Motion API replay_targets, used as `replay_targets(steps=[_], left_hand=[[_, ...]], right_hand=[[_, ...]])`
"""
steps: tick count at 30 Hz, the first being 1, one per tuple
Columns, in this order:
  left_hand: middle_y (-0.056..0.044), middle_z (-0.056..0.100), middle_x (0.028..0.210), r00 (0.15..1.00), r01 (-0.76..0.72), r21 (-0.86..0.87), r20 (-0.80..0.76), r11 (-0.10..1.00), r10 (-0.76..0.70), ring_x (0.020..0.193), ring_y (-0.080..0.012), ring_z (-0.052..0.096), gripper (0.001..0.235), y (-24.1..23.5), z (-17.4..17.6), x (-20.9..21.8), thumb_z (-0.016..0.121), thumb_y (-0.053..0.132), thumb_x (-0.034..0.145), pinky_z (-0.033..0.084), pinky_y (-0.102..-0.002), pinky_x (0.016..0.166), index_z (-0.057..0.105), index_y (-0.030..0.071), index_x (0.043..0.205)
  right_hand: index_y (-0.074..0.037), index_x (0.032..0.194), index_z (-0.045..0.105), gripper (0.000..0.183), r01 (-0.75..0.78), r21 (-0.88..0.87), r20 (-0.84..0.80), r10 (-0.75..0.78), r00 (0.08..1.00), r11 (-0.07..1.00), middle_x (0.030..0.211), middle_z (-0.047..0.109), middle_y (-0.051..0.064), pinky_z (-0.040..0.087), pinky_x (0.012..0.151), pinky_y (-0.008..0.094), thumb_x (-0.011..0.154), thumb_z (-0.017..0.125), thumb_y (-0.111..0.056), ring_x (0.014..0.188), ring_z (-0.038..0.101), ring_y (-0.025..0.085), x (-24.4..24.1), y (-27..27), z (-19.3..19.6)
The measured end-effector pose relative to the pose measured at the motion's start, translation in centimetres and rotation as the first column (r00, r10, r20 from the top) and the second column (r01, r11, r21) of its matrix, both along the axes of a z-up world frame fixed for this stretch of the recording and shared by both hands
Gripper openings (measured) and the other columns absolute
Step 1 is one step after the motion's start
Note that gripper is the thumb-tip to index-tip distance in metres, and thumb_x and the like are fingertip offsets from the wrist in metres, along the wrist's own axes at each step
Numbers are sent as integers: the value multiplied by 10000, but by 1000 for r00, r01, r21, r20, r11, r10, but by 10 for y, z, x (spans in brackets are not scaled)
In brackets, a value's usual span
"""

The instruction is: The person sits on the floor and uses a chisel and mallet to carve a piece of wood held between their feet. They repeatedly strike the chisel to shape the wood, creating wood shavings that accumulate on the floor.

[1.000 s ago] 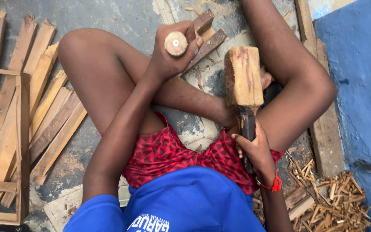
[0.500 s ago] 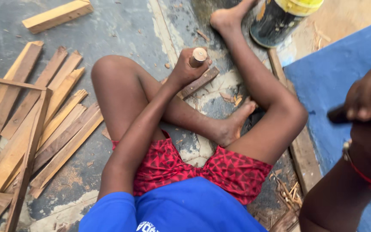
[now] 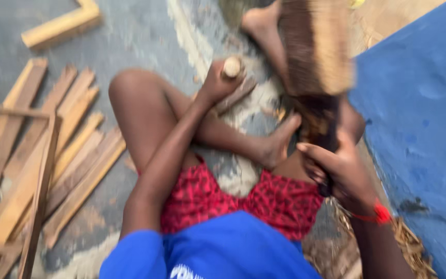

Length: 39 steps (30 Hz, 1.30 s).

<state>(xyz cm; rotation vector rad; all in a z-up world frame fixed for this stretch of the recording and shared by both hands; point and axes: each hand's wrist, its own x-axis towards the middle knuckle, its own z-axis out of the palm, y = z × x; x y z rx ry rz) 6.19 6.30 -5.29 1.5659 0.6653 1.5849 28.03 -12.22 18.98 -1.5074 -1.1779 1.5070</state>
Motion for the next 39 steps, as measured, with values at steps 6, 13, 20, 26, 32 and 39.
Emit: replay_targets(steps=[6, 13, 20, 26, 32, 39], left_hand=[[22, 649, 769, 954, -189, -323, 162, 927, 251, 661, -64, 581, 117, 34, -13, 1, 716, 161, 936, 476, -278, 578, 669, 61, 897], [15, 443, 517, 701, -61, -333, 657, 941, 278, 379, -96, 405, 189, 57, 26, -35, 675, 118, 963, 324, -275, 356, 551, 88, 824], [20, 477, 576, 914, 85, -215, 407, 973, 10, 432, -78, 417, 254, 28, 44, -35, 665, 100, 1022, 343, -259, 390, 517, 96, 815], [27, 543, 718, 997, -1, -246, 77, 969, 21, 639, -55, 524, 249, 14, 39, -18, 699, 111, 1048, 406, -243, 557, 544, 58, 861], [0, 595, 791, 991, -116, -158, -80, 981, 105, 752, -93, 567, 209, 23, 37, 3, 737, 138, 1029, 489, -289, 679, 596, 8, 945], [-42, 647, 796, 975, -151, -207, -194, 967, 111, 704, -108, 584, 243, 54, 13, 31, 757, 216, 967, 504, -306, 638, 632, 8, 963]], right_hand=[[-18, 988, 519, 165, 40, 336, -70, -17, 997, 941, 664, 499, 2, 347, 445, 235, 926, 664, -67, 473, 443, 79, 22, -12, 21], [-60, 992, 480, 266, 293, -1, 32, -293, 956, 956, 602, 501, 7, 364, 395, 259, 850, 704, -37, 430, 464, 101, 42, -42, -89], [-55, 1011, 529, 263, 283, -283, 110, -262, 959, 916, 591, 537, 26, 388, 369, 266, 805, 688, -19, 411, 476, 109, 42, -59, -171], [-31, 983, 515, 230, 190, -277, 101, -168, 981, 942, 608, 549, 32, 401, 390, 256, 831, 686, -13, 430, 481, 102, 51, -40, -178], [-42, 984, 485, 240, 202, -346, -6, -217, 976, 916, 597, 518, 32, 388, 385, 250, 844, 674, 2, 434, 479, 104, 53, -32, -177], [-45, 971, 479, 211, 282, -371, -81, -333, 939, 885, 656, 525, 14, 400, 402, 233, 867, 658, -3, 466, 486, 84, 51, -34, -172]])
